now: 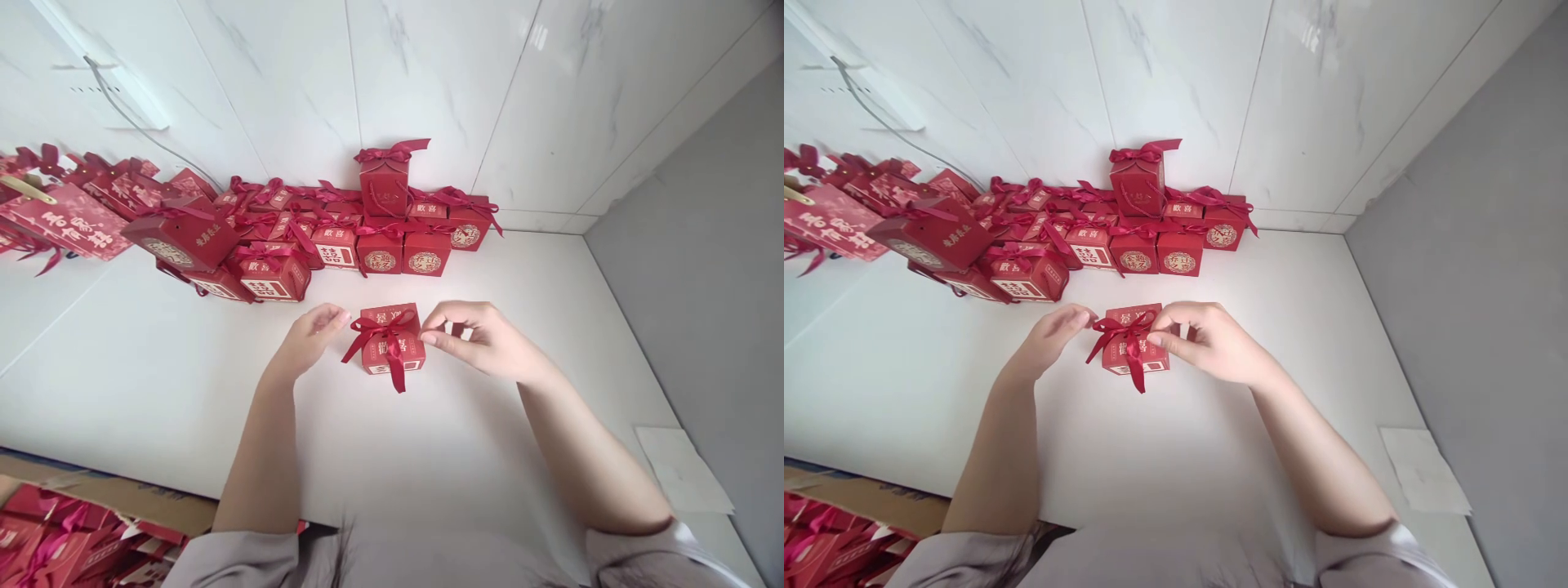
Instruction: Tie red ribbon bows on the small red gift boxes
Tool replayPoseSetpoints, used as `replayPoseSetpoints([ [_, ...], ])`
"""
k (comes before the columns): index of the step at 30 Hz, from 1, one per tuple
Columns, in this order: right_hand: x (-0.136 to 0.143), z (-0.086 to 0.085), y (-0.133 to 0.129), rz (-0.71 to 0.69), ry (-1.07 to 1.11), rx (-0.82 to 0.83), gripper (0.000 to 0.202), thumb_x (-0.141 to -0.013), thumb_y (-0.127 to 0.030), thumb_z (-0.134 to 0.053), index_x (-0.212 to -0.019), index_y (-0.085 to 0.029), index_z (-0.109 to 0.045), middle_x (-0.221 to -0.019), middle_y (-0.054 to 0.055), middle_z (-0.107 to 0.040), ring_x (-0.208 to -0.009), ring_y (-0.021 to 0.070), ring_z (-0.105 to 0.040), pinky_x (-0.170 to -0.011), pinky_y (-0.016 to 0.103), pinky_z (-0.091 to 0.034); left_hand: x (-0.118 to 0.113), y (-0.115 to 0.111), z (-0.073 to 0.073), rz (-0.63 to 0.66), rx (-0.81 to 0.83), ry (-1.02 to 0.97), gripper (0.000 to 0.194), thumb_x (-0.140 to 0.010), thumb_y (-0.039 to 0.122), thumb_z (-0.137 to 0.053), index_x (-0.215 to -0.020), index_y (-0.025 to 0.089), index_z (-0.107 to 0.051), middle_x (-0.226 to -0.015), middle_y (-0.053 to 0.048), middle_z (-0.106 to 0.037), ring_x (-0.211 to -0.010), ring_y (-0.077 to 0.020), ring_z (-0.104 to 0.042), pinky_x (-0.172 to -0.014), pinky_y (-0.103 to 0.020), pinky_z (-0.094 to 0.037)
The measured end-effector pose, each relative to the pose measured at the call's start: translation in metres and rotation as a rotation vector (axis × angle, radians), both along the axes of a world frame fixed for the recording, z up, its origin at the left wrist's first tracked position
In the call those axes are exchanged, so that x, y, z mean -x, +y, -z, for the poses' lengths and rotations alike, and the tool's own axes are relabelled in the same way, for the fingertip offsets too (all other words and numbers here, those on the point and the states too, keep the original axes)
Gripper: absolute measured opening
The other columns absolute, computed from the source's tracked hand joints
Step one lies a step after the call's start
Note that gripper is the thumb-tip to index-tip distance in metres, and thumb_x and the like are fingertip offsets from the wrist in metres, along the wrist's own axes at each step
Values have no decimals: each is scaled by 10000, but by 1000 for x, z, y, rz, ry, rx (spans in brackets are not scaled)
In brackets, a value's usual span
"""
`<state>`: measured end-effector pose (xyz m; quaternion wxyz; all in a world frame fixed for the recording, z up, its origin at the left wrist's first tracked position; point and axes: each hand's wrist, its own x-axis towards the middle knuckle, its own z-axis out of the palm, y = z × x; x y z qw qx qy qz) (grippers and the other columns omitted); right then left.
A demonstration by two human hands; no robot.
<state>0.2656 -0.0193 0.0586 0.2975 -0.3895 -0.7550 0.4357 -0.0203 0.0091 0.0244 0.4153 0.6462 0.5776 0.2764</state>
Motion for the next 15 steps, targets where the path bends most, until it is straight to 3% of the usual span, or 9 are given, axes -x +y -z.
replayPoseSetpoints([
  [2, 8, 4, -1, 59, -30, -159, 202, -935, -378, -548, -865, -233, -669, -838, 49, -683, -741, 186, -608, -656, 303, -450, 4, 0, -3, 143, 141, 43, 413, -858, 582, -530, -807, 194, -662, -852, -26, -662, -839, -209, -601, -780, -304, -463],
  [5, 20, 9, -9, -78, -154, -191, 190, -959, -346, -511, -906, -245, -663, -787, 29, -681, -666, 172, -583, -649, 303, -423, 6, 0, -8, 355, 258, 33, 394, -842, 546, -572, -708, 183, -647, -731, -5, -622, -715, -168, -560, -667, -263, -439],
  [9, 27, 10, -19, -203, -272, -160, 203, -972, -301, -476, -941, -231, -664, -797, 23, -703, -611, 149, -570, -612, 279, -382, 9, -4, -15, 442, 296, -1, 353, -835, 485, -614, -680, 173, -675, -601, 3, -549, -587, -129, -484, -571, -250, -392],
  [12, 29, 8, -21, -131, -330, -131, 261, -975, -355, -472, -918, -233, -695, -710, 14, -684, -570, 142, -549, -585, 271, -356, 9, -8, -21, 451, 306, -76, 334, -854, 465, -596, -771, 176, -743, -516, 10, -523, -524, -118, -467, -585, -264, -418],
  [15, 34, 6, -21, 13, -377, 0, 437, -975, -503, -420, -814, -234, -724, -573, -1, -627, -485, 133, -515, -553, 274, -346, -2, -15, -24, 525, 347, -73, 384, -866, 447, -587, -644, 155, -699, -475, 2, -540, -474, -104, -471, -536, -246, -401],
])
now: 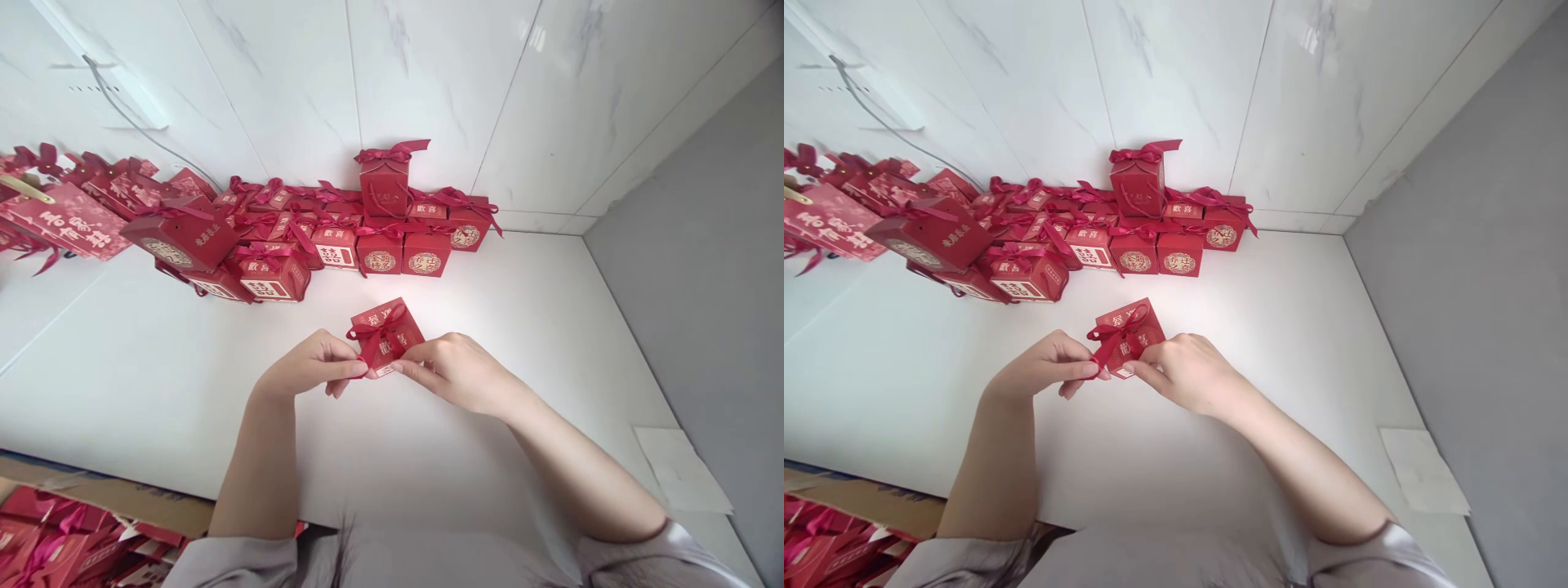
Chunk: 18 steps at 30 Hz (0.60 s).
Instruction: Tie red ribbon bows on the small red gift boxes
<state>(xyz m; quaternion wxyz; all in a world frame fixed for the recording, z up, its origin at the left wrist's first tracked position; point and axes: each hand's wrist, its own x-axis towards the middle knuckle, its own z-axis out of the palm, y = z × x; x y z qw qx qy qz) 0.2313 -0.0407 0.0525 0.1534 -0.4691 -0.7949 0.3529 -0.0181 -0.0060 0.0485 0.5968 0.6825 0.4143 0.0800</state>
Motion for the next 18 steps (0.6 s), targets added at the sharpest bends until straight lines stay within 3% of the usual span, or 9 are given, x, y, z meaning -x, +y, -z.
replayPoseSetpoints([
  [3, 10, 2, -2, 144, 88, 235, 586, -957, -609, -349, -698, -213, -695, -637, 3, -678, -445, 113, -546, -558, 270, -404, -18, -9, 0, 26, -35, 72, 423, -875, 430, -574, -561, 151, -623, -462, 2, -553, -445, -92, -477, -463, -217, -353],
  [5, 16, 7, -4, 166, 154, 360, 577, -939, -614, -380, -648, -200, -657, -690, 1, -707, -437, 104, -564, -551, 262, -433, -26, -14, 1, 30, -81, 110, 398, -882, 410, -564, -582, 156, -630, -456, 13, -549, -423, -81, -459, -442, -209, -339],
  [9, 19, 18, -1, 148, 197, 391, 409, -904, -482, -503, -655, -202, -666, -580, -15, -652, -441, 101, -528, -507, 239, -413, -26, -18, -1, 91, -128, 123, 335, -847, 402, -621, -616, 162, -655, -496, 18, -574, -422, -73, -443, -432, -218, -326],
  [11, 17, 20, 2, 123, 226, 381, 331, -879, -439, -547, -691, -202, -681, -517, -29, -593, -448, 99, -499, -492, 228, -391, -23, -16, -1, -77, -252, 70, 317, -847, 400, -626, -634, 164, -641, -520, 22, -557, -458, -82, -457, -451, -225, -339],
  [14, 11, 20, 5, 97, 260, 415, 271, -867, -409, -563, -715, -198, -640, -495, -45, -553, -449, 93, -485, -463, 211, -364, -25, -10, 6, -428, -608, 8, 168, -862, 316, -612, -762, 182, -633, -706, 4, -607, -664, -121, -557, -584, -241, -423],
  [16, 8, 18, 6, 76, 264, 455, 254, -876, -393, -543, -719, -200, -594, -519, -45, -569, -454, 93, -495, -445, 203, -363, -30, -6, 14, -468, -762, 14, 63, -844, 248, -621, -872, 202, -653, -922, -27, -626, -879, -159, -591, -701, -265, -466],
  [18, 6, 16, 7, 49, 252, 459, 245, -884, -377, -523, -717, -202, -560, -563, -36, -601, -472, 96, -523, -447, 201, -383, -36, -2, 23, -430, -786, 20, 84, -839, 205, -604, -892, 208, -669, -1043, -47, -594, -983, -178, -582, -729, -274, -484],
])
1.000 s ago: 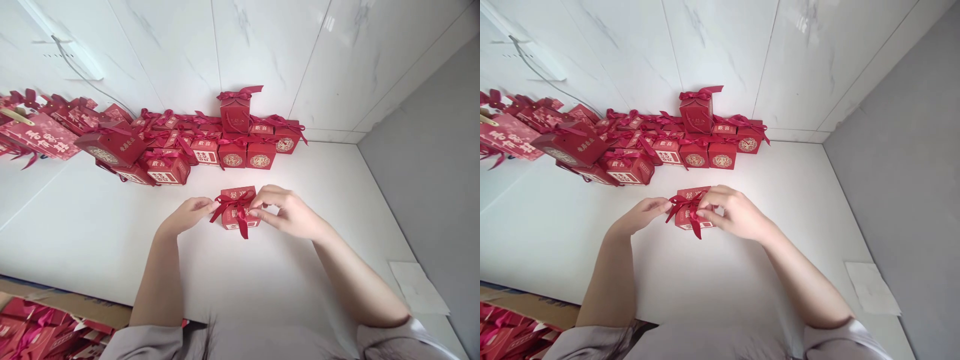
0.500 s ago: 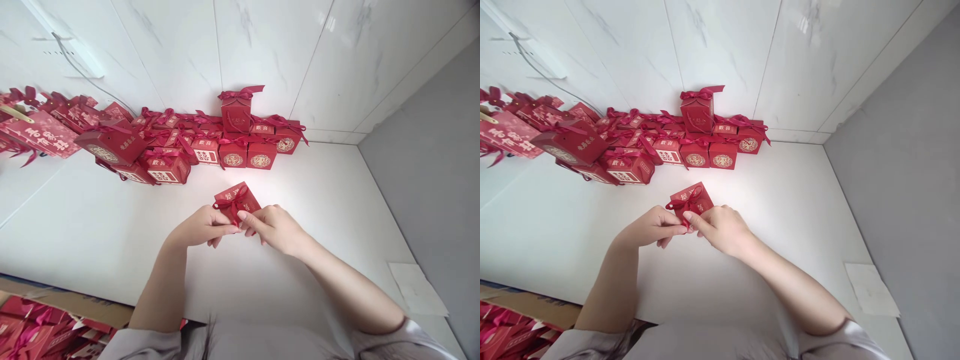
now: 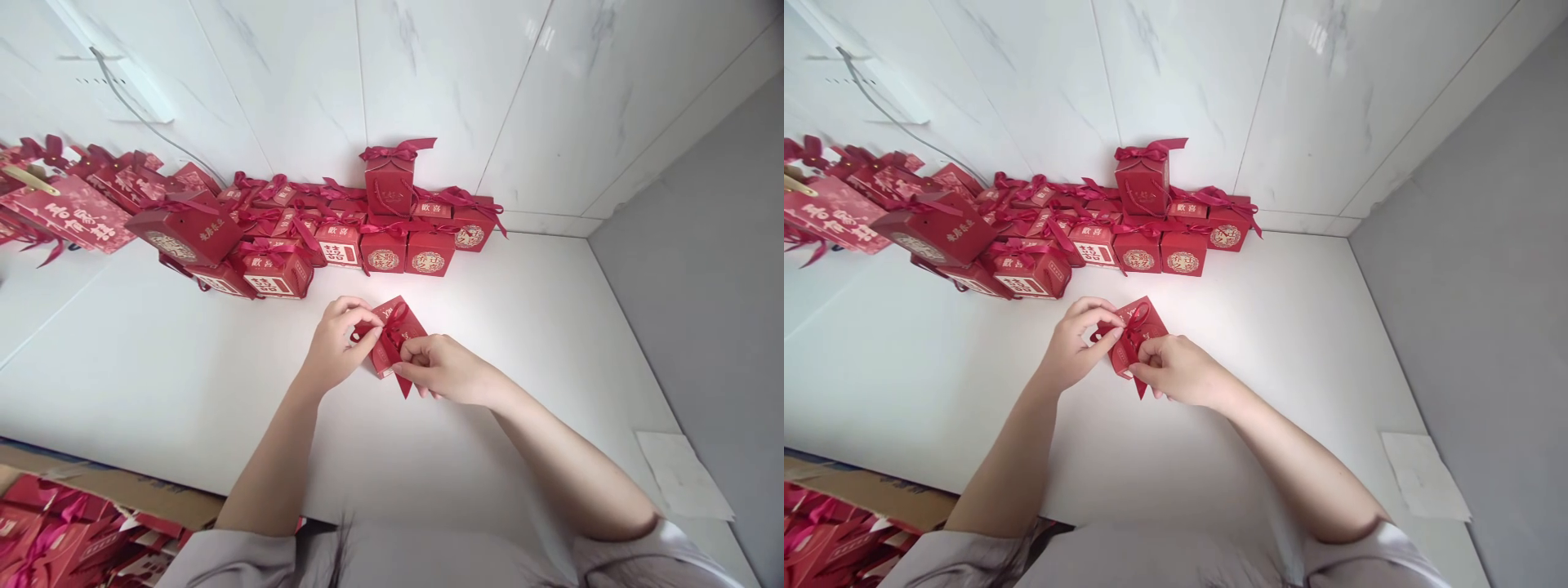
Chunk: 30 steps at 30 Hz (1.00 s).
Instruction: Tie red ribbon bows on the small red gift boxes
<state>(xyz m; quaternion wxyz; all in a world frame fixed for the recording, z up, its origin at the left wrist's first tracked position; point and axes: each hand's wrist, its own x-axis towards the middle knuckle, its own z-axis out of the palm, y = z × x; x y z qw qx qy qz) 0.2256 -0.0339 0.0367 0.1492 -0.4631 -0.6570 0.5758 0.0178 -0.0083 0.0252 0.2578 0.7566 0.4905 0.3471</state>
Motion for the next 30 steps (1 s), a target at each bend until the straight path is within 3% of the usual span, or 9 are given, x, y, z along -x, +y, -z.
replayPoseSetpoints([
  [4, -7, -6, 1, -52, -45, -88, 243, -893, -330, -492, -698, -200, -557, -594, -26, -631, -512, 99, -567, -486, 200, -413, -4, 2, 11, -3, 48, 1, 105, -827, 170, -586, -876, 210, -670, -1090, -56, -566, -1008, -187, -578, -627, -248, -489],
  [11, -17, -13, 5, -139, -181, -48, 283, -881, -303, -467, -651, -196, -594, -608, -30, -672, -470, 101, -586, -501, 216, -458, -2, 1, 9, -11, 98, 7, 85, -832, 213, -600, -859, 223, -680, -1179, -46, -571, -1079, -209, -571, -588, -239, -497],
  [19, -16, -12, 6, -164, -277, -59, 276, -863, -321, -485, -648, -186, -593, -649, -15, -698, -481, 114, -630, -536, 229, -468, -5, 3, 11, 1, 153, 7, 79, -809, 274, -657, -852, 211, -634, -1194, -50, -571, -1116, -224, -581, -846, -335, -529],
  [25, -14, -4, 8, -208, -375, -68, 244, -840, -284, -492, -620, -186, -532, -660, -9, -702, -505, 120, -638, -517, 229, -433, -6, 2, 9, 72, 224, -22, 92, -822, 275, -629, -848, 212, -567, -1172, -53, -578, -1150, -226, -567, -883, -336, -524],
  [28, -11, 2, 10, -229, -448, -101, 260, -837, -273, -499, -591, -190, -510, -642, 8, -692, -523, 141, -634, -514, 252, -400, -2, 1, 7, 136, 300, -57, 203, -834, 301, -622, -1012, 229, -557, -1270, -64, -549, -1125, -223, -589, -850, -332, -542],
  [30, -9, 6, 11, -241, -485, -119, 249, -824, -268, -529, -586, -196, -519, -638, 18, -682, -527, 158, -627, -511, 268, -381, 5, 2, 7, 199, 357, -70, 471, -819, 330, -658, -1249, 269, -475, -1349, -79, -512, -1185, -239, -567, -880, -348, -542],
])
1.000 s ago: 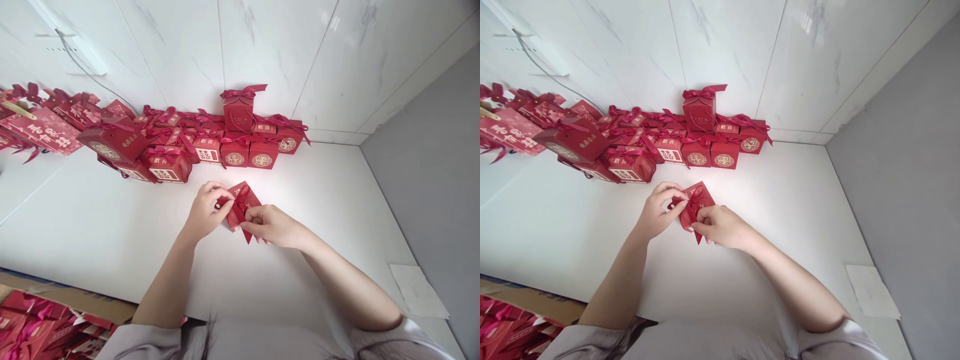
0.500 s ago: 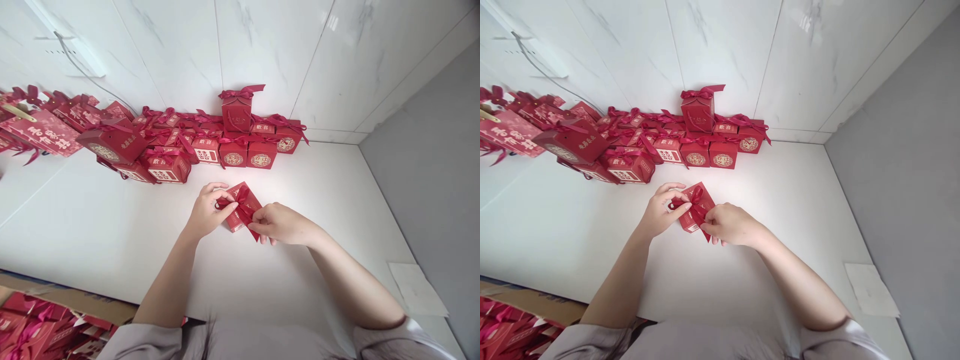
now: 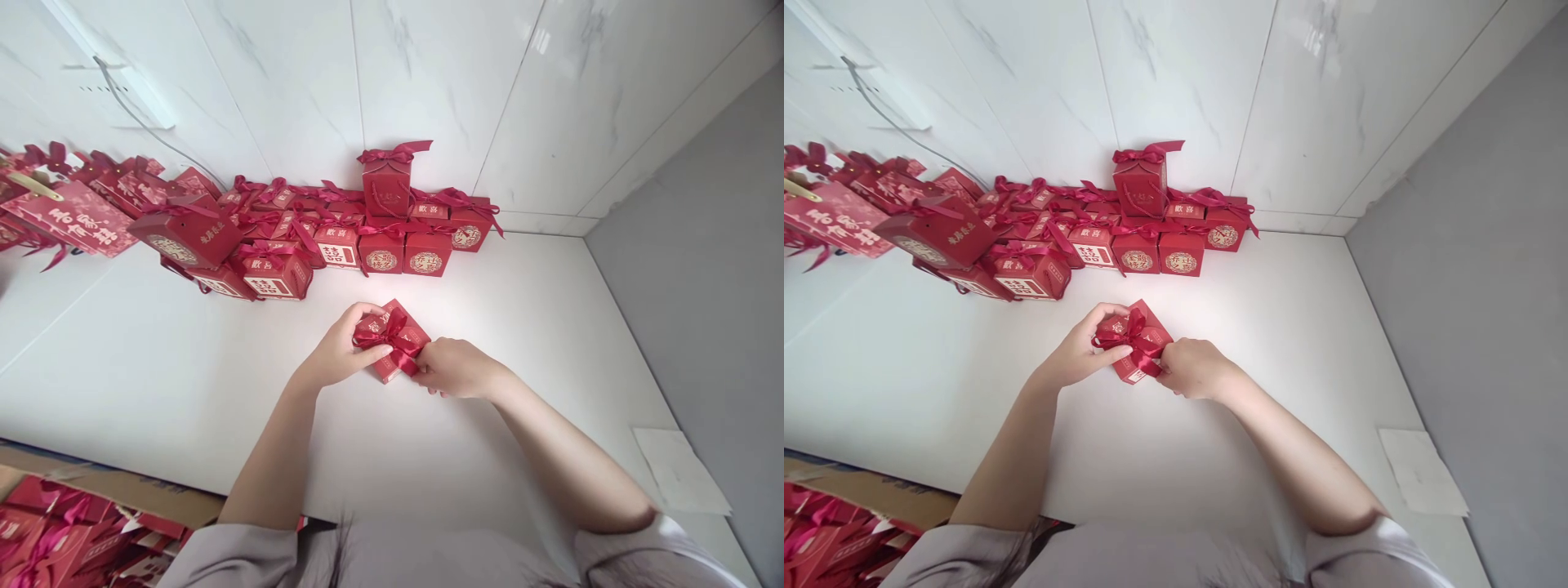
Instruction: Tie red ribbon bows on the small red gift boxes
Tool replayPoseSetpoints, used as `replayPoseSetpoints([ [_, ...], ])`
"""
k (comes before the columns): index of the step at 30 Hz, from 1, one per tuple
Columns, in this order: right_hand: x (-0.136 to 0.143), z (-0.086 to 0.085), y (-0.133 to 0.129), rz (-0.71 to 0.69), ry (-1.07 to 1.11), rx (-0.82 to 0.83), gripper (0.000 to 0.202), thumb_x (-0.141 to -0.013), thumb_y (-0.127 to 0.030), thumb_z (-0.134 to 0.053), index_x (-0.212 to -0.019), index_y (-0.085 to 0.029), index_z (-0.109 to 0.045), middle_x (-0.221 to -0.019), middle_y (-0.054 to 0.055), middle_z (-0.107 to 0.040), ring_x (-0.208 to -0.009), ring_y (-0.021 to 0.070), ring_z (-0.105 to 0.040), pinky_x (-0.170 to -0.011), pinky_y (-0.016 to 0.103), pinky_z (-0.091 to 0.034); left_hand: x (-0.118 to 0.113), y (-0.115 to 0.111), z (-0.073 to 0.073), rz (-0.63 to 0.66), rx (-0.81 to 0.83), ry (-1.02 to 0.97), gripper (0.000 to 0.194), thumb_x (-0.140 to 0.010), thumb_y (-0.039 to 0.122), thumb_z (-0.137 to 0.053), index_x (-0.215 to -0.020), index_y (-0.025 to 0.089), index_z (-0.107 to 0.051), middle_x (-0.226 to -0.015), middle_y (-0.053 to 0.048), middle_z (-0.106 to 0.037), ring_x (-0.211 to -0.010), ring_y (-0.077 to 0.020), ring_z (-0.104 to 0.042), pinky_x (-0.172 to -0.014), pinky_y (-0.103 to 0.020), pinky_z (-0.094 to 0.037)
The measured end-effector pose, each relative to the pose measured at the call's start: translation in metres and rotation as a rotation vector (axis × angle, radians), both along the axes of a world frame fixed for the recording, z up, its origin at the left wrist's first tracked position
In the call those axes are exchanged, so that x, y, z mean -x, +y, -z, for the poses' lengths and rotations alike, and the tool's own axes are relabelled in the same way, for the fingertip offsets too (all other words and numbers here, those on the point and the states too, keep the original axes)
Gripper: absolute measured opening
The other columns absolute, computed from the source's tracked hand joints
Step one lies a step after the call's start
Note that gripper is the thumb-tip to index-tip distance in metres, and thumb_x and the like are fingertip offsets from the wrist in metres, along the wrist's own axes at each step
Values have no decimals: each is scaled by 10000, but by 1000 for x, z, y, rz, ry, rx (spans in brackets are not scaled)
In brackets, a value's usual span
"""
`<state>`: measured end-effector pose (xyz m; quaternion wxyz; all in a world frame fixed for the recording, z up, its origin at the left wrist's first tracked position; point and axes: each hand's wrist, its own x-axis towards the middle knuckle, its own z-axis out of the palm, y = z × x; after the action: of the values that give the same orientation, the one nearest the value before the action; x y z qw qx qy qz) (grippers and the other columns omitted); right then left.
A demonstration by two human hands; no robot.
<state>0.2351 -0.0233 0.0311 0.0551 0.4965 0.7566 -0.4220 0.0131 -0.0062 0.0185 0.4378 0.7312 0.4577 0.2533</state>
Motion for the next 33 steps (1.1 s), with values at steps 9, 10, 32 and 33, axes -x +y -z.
replayPoseSetpoints([
  [9, -27, 5, 11, 61, -218, -218, 267, -803, -343, -648, -1033, -208, -629, -959, 100, -710, -810, 261, -663, -620, 323, -423, 33, 14, -1, 142, 55, 58, 795, -794, 344, -701, -1477, 312, -293, -1397, -104, -510, -1328, -284, -466, -1028, -452, -475],
  [10, -31, 3, 11, 78, -184, -225, 326, -817, -349, -634, -1112, -215, -598, -1017, 99, -703, -859, 261, -663, -650, 323, -434, 32, 13, -2, 131, 49, 68, 765, -803, 347, -693, -1467, 313, -315, -1401, -100, -509, -1320, -282, -476, -1037, -448, -470],
  [32, -5, -24, -20, -217, 347, -445, 332, -935, -151, -463, -1160, -300, -655, -898, -11, -744, -674, 152, -651, -656, 266, -415, 5, 3, 1, 65, -78, -85, 428, -945, 354, -481, -1367, 284, -471, -1412, -65, -516, -1341, -244, -458, -1134, -446, -382],
  [33, -6, -24, -19, -211, 360, -423, 326, -928, -145, -472, -1145, -298, -662, -897, -13, -744, -675, 151, -656, -660, 265, -421, 8, 5, 1, 81, -63, -110, 428, -954, 380, -460, -1370, 281, -472, -1418, -74, -514, -1346, -253, -454, -1137, -456, -377],
])
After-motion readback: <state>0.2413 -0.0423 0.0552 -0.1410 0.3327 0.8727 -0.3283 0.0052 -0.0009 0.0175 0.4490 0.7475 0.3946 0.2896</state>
